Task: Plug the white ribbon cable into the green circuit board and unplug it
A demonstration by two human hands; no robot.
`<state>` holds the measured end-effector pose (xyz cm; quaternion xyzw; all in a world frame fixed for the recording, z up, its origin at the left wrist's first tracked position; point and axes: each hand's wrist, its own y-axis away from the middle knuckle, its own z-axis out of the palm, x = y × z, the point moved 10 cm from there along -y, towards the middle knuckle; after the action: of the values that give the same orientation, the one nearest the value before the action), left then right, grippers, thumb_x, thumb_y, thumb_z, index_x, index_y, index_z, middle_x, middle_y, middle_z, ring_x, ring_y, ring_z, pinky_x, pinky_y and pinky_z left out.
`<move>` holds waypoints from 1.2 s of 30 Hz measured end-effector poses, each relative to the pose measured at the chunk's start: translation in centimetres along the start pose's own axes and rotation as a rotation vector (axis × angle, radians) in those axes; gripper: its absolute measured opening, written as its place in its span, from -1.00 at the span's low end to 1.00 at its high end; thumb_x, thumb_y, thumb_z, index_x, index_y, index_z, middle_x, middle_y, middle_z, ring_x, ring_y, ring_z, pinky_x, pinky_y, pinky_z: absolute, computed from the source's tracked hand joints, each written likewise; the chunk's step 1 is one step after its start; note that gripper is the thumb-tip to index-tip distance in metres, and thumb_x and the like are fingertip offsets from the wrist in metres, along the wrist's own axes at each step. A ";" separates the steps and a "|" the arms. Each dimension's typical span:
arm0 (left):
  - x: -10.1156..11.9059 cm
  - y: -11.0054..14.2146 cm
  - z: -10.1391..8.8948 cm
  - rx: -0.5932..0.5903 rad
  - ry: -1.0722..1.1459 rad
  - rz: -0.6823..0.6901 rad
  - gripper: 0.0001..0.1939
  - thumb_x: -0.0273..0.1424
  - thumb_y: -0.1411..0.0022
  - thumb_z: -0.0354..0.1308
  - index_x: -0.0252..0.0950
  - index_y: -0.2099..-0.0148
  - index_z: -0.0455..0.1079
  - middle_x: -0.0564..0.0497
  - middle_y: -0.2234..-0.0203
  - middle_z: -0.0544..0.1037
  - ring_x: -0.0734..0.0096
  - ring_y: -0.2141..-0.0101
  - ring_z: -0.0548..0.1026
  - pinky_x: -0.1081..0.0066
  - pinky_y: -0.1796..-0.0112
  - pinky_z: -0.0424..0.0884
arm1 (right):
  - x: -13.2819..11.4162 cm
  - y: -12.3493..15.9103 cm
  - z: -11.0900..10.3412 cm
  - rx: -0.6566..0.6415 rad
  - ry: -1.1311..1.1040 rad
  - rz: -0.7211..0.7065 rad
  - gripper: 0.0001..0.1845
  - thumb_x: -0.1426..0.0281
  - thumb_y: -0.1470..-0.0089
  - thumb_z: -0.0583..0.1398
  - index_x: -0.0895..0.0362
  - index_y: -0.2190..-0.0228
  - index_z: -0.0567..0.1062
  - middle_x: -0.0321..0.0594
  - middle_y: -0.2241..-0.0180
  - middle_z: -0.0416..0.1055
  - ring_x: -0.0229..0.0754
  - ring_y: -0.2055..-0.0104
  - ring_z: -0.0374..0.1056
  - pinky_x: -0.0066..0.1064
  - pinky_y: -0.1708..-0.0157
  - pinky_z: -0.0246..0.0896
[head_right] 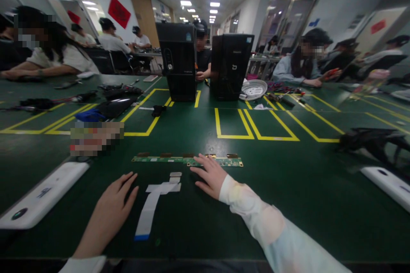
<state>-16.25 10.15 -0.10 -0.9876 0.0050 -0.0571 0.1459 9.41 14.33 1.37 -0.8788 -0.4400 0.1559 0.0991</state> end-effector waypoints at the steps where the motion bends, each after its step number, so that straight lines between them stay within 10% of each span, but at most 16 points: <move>1: 0.0 0.0 0.0 0.000 0.002 0.000 -0.39 -0.15 -0.33 -0.25 -0.44 -0.18 0.30 -0.30 -0.13 0.37 0.00 -0.12 0.33 -0.02 -0.08 0.29 | 0.7 0.7 -0.5 0.020 0.006 0.008 -0.55 0.30 -0.22 0.05 0.15 -0.11 0.33 0.03 -0.25 0.09 0.02 -0.34 -0.14 0.06 -0.25 -0.14; 11: 0.3 0.1 -0.3 -0.004 0.083 -0.017 -0.45 -0.15 -0.32 -0.16 -0.36 -0.18 0.31 -0.24 -0.13 0.38 0.02 -0.15 0.31 -0.03 -0.08 0.30 | 6.1 5.3 -1.7 0.077 0.050 0.160 -0.52 0.23 -0.26 -0.04 0.13 -0.13 0.32 0.07 -0.14 0.21 0.02 -0.18 0.16 -0.02 -0.09 0.18; 21: 10.5 0.4 -0.9 -0.051 0.240 0.233 -0.54 -0.23 -0.36 -0.15 -0.24 -0.21 0.27 -0.10 -0.17 0.35 0.16 -0.21 0.24 0.04 -0.15 0.25 | 4.4 4.2 -1.2 0.023 0.084 0.141 -0.49 0.18 -0.24 0.01 0.13 -0.13 0.33 0.06 -0.12 0.22 0.06 -0.17 0.13 0.02 -0.11 0.11; 36: 16.8 1.4 -0.1 -0.067 0.171 0.247 -0.57 -0.37 -0.33 -0.08 -0.31 -0.20 0.26 -0.18 -0.13 0.38 0.12 -0.12 0.34 0.10 -0.07 0.36 | 2.8 3.0 -0.5 0.031 0.063 0.152 -0.52 0.23 -0.21 0.05 0.11 -0.12 0.34 0.04 -0.14 0.22 0.05 -0.17 0.12 0.02 -0.14 0.09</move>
<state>0.46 8.32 1.42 -0.9754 0.1408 -0.1224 0.1176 13.35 14.77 0.36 -0.9124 -0.3663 0.1421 0.1146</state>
